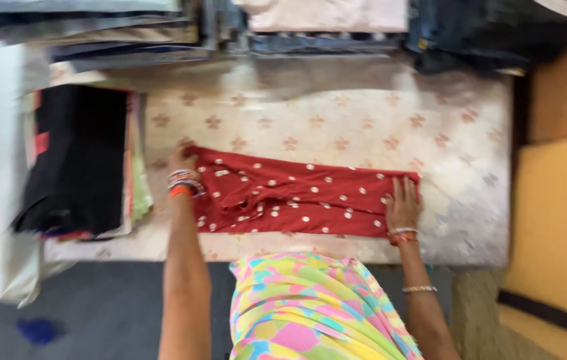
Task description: The person folds a red patterned shirt on a padded table, smoothing it flat, folding in the sleeves and sides, and stacking it on a pile of folded clothes. They then take a white shirt from a box, spread it flat on the table, and fold it in sequence, smoothing it with their hands.
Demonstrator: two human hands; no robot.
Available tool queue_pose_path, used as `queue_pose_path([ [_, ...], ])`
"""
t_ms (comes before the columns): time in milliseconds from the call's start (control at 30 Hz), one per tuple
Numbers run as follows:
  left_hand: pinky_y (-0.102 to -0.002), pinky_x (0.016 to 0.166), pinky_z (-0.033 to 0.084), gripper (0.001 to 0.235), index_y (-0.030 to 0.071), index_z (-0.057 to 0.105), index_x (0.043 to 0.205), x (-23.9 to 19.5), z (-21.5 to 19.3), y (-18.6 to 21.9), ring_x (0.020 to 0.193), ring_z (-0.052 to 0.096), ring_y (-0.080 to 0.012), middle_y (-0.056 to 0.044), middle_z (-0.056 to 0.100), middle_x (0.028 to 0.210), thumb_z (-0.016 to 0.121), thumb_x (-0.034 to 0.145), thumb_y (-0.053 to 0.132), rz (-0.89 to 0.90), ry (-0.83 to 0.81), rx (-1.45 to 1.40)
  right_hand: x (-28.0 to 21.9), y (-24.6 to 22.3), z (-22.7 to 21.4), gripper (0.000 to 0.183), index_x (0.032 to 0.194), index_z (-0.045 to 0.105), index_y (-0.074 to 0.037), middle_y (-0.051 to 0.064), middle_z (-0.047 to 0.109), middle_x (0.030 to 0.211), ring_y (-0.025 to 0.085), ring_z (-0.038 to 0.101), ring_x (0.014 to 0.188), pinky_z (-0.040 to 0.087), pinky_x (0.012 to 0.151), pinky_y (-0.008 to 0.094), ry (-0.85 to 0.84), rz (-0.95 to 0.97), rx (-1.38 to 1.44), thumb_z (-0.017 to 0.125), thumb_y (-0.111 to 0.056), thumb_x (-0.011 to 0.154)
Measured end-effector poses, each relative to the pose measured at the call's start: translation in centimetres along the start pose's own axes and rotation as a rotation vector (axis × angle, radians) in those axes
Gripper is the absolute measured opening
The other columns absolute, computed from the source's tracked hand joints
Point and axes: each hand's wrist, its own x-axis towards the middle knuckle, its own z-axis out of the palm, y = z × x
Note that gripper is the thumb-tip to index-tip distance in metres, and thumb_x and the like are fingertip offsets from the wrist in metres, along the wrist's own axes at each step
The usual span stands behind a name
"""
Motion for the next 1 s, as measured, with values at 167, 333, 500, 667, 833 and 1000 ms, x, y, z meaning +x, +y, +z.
queue_pose_path([
  [167, -0.036, 0.076, 0.054, 0.042, 0.012, 0.064, 0.128, -2.6, -2.7, 9.8, 0.101, 0.063, -0.0193, -0.01, 0.067, 0.123, 0.069, 0.089, 0.0, -0.313, -0.125, -0.14, 0.9, 1.3, 0.7, 0.048, 0.148, 0.052, -0.01, 0.015, 0.055, 0.149, 0.034, 0.048, 0.138, 0.033, 0.115, 0.053, 0.31, 0.25, 0.309, 0.053, -0.037, 0.108],
  [333, -0.025, 0.074, 0.049, 0.038, 0.005, 0.07, 0.129, -0.8, -2.8, 6.3, 0.087, 0.058, -0.0116, -0.008, 0.068, 0.108, 0.073, 0.092, -0.004, 0.029, -0.226, 0.026, 2.8, 5.8, 4.1, 0.047, 0.136, 0.059, -0.009, 0.013, 0.07, 0.116, 0.025, 0.065, 0.103, 0.052, 0.092, 0.041, 0.332, 0.518, 0.549, 0.071, -0.032, 0.097],
  [500, -0.022, 0.058, 0.042, 0.037, 0.009, 0.074, 0.124, -0.6, -2.9, 8.8, 0.066, 0.044, -0.0068, 0.002, 0.071, 0.095, 0.07, 0.089, -0.005, -0.137, -0.299, -0.016, 4.7, 6.4, 3.2, 0.051, 0.128, 0.061, -0.008, 0.008, 0.075, 0.097, 0.017, 0.07, 0.083, 0.058, 0.075, 0.033, 0.291, 0.528, 0.697, 0.086, -0.018, 0.084],
  [667, -0.022, 0.073, 0.058, 0.029, 0.002, 0.076, 0.112, -0.3, -2.2, 6.7, 0.083, 0.068, -0.0078, -0.004, 0.076, 0.101, 0.069, 0.088, -0.013, -0.291, -0.104, -0.145, 5.8, 5.9, 1.6, 0.035, 0.119, 0.06, -0.011, 0.007, 0.074, 0.094, 0.017, 0.071, 0.083, 0.058, 0.075, 0.033, 0.26, 0.598, 0.715, 0.08, -0.008, 0.09],
  [833, -0.026, 0.087, 0.062, 0.028, -0.003, 0.073, 0.104, 1.2, -0.2, 0.0, 0.096, 0.073, -0.0126, -0.007, 0.076, 0.104, 0.069, 0.082, -0.018, -0.283, 0.046, -0.273, 6.9, 7.5, 4.8, 0.03, 0.115, 0.054, -0.01, 0.006, 0.073, 0.095, 0.019, 0.071, 0.088, 0.056, 0.081, 0.036, 0.326, 0.54, 0.703, 0.074, -0.004, 0.094],
  [1000, -0.029, 0.087, 0.061, 0.026, -0.002, 0.073, 0.105, 0.1, -0.6, 5.6, 0.095, 0.075, -0.0197, -0.013, 0.078, 0.103, 0.072, 0.082, -0.015, -0.159, 0.037, -0.152, 7.8, 5.6, 5.0, 0.025, 0.114, 0.052, -0.011, 0.005, 0.071, 0.095, 0.023, 0.067, 0.093, 0.043, 0.097, 0.048, 0.305, 0.508, 0.57, 0.071, -0.006, 0.098],
])
